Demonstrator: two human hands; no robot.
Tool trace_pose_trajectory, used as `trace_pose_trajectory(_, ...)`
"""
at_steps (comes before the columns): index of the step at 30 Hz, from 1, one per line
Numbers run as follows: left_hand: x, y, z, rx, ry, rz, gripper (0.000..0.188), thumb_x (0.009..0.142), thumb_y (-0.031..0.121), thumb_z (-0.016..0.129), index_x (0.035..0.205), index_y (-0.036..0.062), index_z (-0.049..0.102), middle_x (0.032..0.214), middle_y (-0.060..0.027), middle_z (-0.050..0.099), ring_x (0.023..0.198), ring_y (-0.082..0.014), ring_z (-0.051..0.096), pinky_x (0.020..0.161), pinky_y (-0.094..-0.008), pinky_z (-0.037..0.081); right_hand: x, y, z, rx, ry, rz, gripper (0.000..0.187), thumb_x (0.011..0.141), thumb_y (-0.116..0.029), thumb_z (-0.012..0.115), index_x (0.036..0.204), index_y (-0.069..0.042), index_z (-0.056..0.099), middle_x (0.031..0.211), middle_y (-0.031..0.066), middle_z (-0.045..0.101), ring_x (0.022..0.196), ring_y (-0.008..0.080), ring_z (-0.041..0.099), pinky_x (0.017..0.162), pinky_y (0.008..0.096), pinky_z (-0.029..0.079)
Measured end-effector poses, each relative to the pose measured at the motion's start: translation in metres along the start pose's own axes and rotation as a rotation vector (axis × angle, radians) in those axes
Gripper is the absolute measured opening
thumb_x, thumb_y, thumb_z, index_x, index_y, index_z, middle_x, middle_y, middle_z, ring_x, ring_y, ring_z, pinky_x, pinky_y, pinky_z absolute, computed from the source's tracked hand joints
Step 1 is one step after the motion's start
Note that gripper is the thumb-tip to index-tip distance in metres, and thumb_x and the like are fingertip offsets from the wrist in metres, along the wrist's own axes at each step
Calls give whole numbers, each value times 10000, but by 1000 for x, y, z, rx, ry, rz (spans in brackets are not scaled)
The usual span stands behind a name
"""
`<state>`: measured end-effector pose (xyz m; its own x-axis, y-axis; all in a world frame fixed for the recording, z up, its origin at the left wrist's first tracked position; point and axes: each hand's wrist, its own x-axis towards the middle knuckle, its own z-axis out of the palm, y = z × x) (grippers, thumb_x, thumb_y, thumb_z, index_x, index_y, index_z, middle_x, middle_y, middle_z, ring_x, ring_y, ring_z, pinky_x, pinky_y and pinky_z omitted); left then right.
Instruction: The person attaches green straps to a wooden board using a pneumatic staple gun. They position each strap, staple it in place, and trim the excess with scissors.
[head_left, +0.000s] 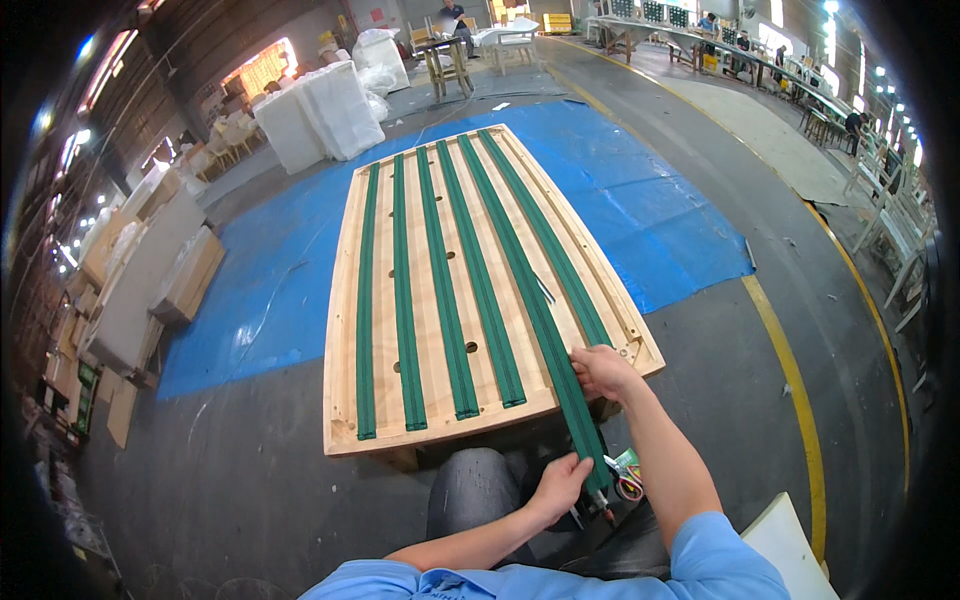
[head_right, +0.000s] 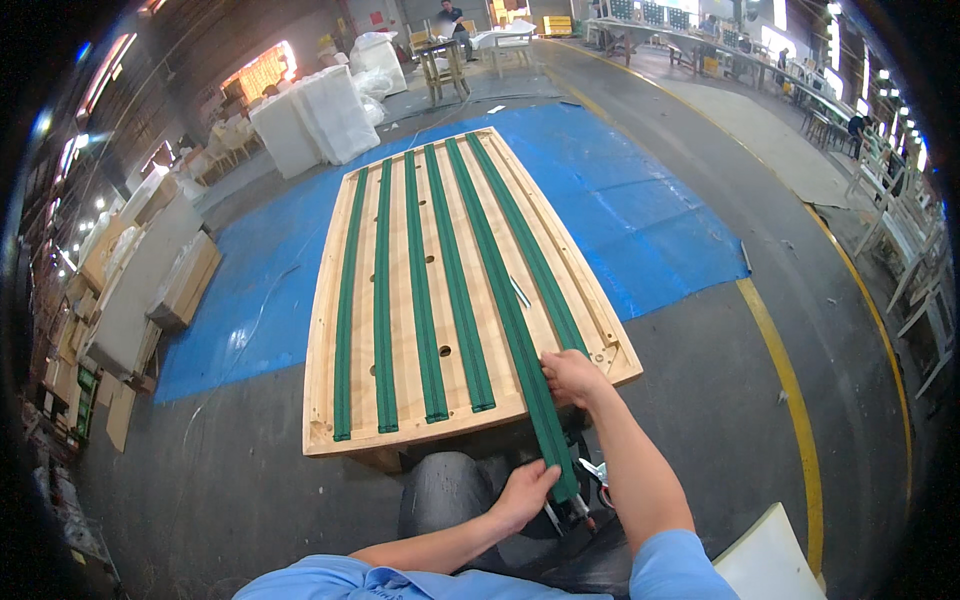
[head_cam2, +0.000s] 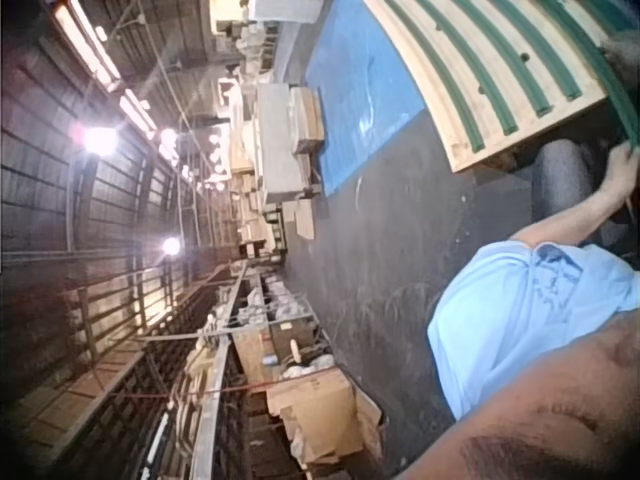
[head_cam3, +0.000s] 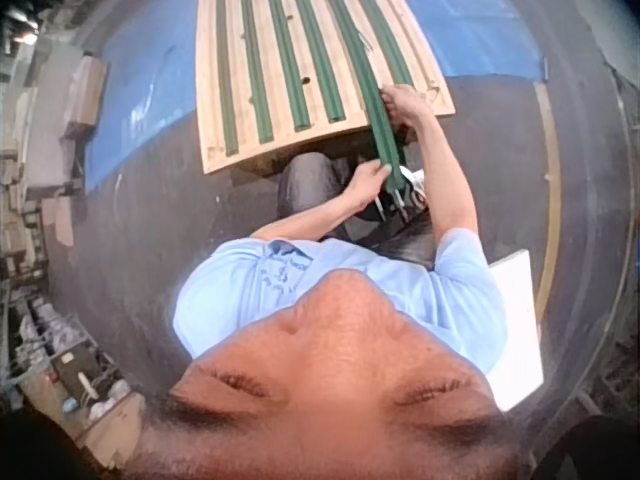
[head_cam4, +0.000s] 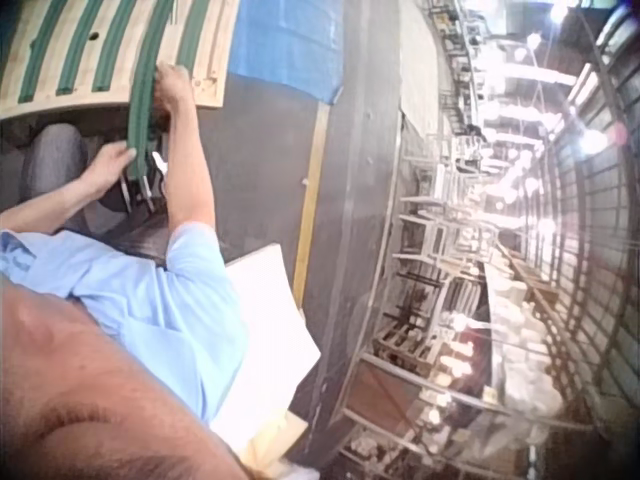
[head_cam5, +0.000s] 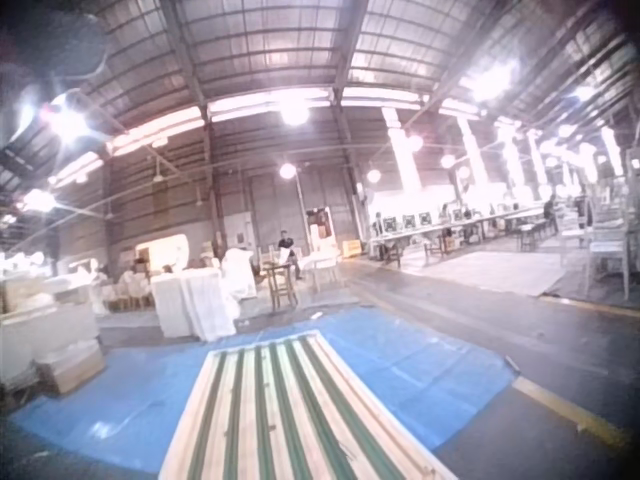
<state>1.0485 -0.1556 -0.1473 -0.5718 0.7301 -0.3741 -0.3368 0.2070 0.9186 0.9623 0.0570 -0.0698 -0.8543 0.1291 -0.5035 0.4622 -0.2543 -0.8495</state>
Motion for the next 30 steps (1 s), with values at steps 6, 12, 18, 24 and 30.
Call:
trace_pose_trajectory(6,-65,-28,8,14,-153,-47,302,1079,179,493,1168,-50,668,991,-51,718,913,-104,610,851,-285,506,56,-26,40,450,-208,175,471,1116,-332,325,1317,52,510,1244,213,655,1129,353,665,948,501,577)
trace_pose_trajectory(12,-76,5,24,224,-238,107,297,1045,210,551,1110,-51,678,885,-65,698,818,-92,570,771,-294,497,80,-21,23,442,-35,111,374,1120,-337,331,1152,-35,551,866,66,639,698,204,608,619,372,538)
trace_pose_trajectory(18,-47,-3,-31,902,-110,224,349,989,246,576,1280,74,665,1032,-170,739,933,-319,715,860,-424,556,59,-10,66,323,123,9,319,1100,-338,403,962,-79,529,633,-10,466,464,113,323,433,299,275)
trace_pose_trajectory(24,-2,85,-56,1040,478,662,342,852,92,670,1185,22,636,1155,-193,650,1089,-406,589,961,-473,470,26,0,39,245,223,-56,299,1084,-314,432,977,-58,545,640,-3,488,468,105,365,424,310,288)
trace_pose_trajectory(30,47,101,-77,1410,296,644,983,792,187,772,1595,109,212,1578,-192,322,1461,-389,328,1164,-594,302,-5,18,58,266,282,-152,312,1083,-298,440,1001,-29,575,640,15,519,459,113,416,405,288,292)
